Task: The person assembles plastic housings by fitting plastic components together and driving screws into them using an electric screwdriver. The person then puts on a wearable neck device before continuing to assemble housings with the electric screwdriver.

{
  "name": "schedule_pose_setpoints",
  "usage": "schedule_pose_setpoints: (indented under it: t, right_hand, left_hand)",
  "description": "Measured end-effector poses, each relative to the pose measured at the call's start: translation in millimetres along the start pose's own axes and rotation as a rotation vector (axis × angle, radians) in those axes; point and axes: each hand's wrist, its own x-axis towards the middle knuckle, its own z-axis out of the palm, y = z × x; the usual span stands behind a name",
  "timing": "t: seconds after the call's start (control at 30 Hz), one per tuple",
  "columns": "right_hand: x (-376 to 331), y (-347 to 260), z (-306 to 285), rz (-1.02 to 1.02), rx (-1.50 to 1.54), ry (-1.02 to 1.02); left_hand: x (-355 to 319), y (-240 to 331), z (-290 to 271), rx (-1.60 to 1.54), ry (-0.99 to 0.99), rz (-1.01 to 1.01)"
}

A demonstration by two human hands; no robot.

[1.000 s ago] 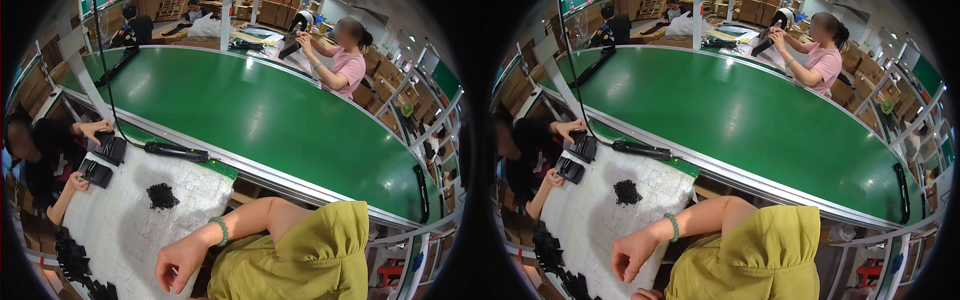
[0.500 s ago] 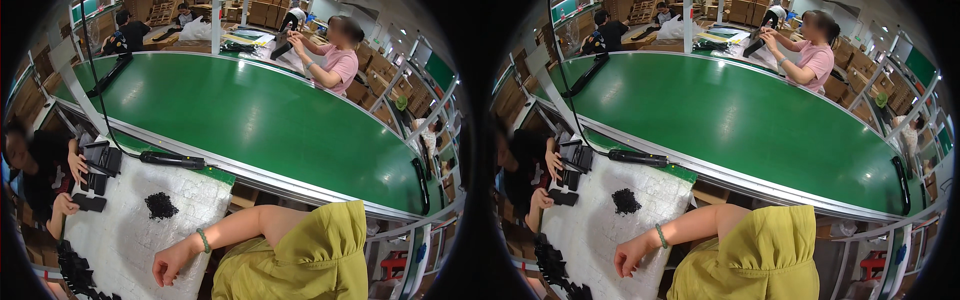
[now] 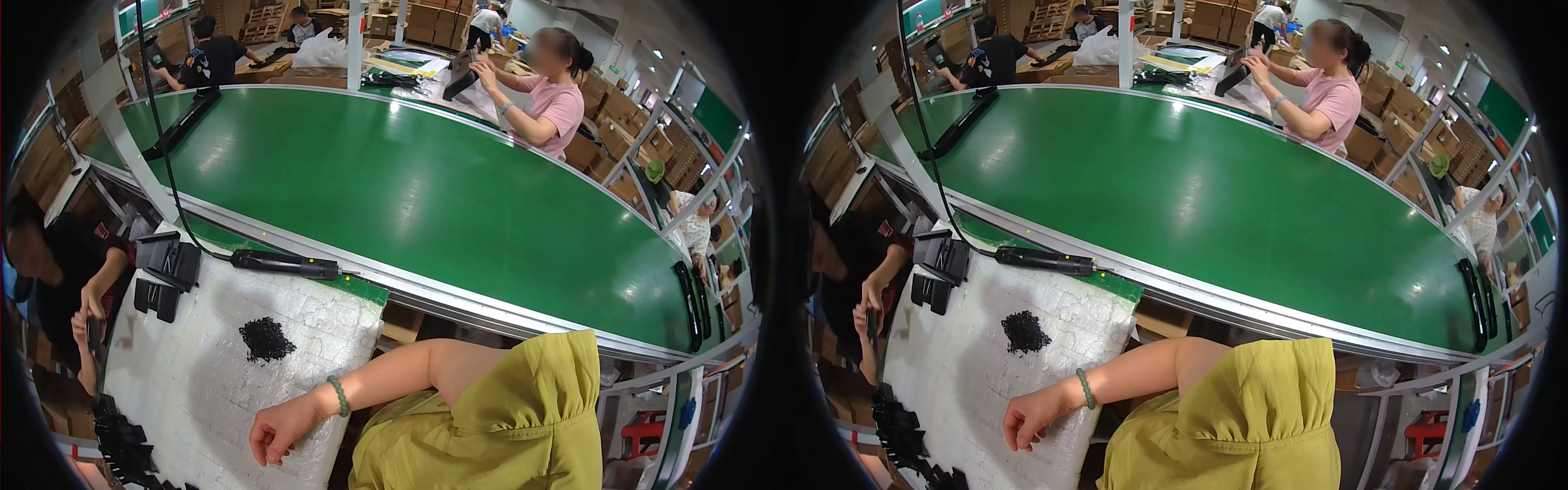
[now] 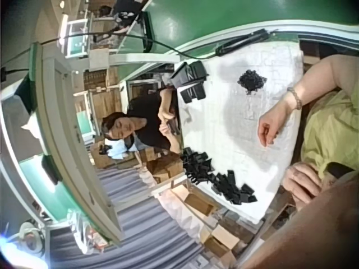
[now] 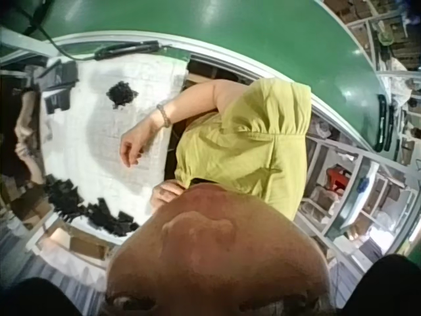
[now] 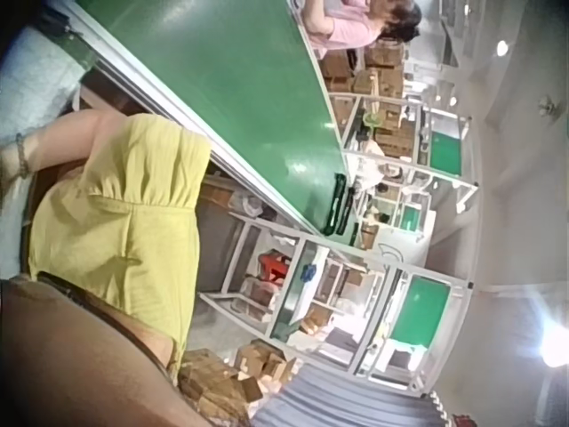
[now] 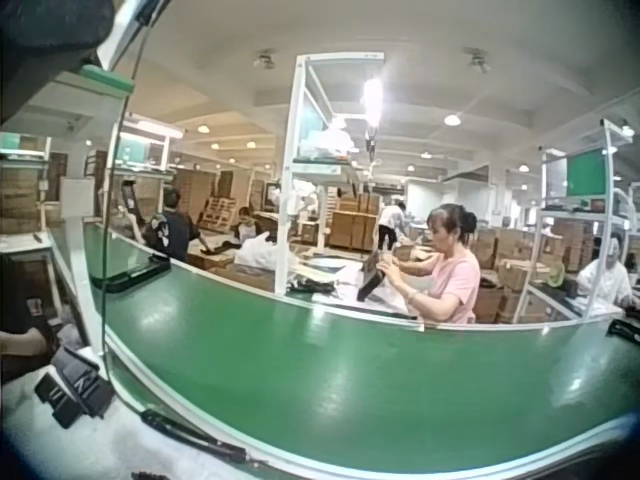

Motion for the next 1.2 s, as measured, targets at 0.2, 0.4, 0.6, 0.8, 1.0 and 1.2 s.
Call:
schedule_pose_setpoints:
  t: [0.2,0.4,0.6,0.8,1.0,1.2]
  right_hand:
    - [-1,-2,0,-0.002,0.018,0.011]
    - [-2,-4,1,-0.008,-0.006,-0.002]
    - [0,-2,0,-0.001,0.008,-0.012]
    - [1,-2,0,-0.001,-0.002,-0.022]
    - [2,-1,0,0.001,0.004,-0.019]
    - [1,-2,-1,0.015,0.001,-0.019]
  left_hand:
    - [-5,-8,18,-0.063,0.219,0.08]
    - [-21,-15,27,-0.075,0.334,0.151]
    - [-8,-11,7,-0.115,0.165,0.062]
    - [-11,-11,8,-0.072,0.155,0.157]
    - [-9,-7,12,-0.099,0.21,0.088]
    - [-9,-6,27,-0.037,0.36,0.067]
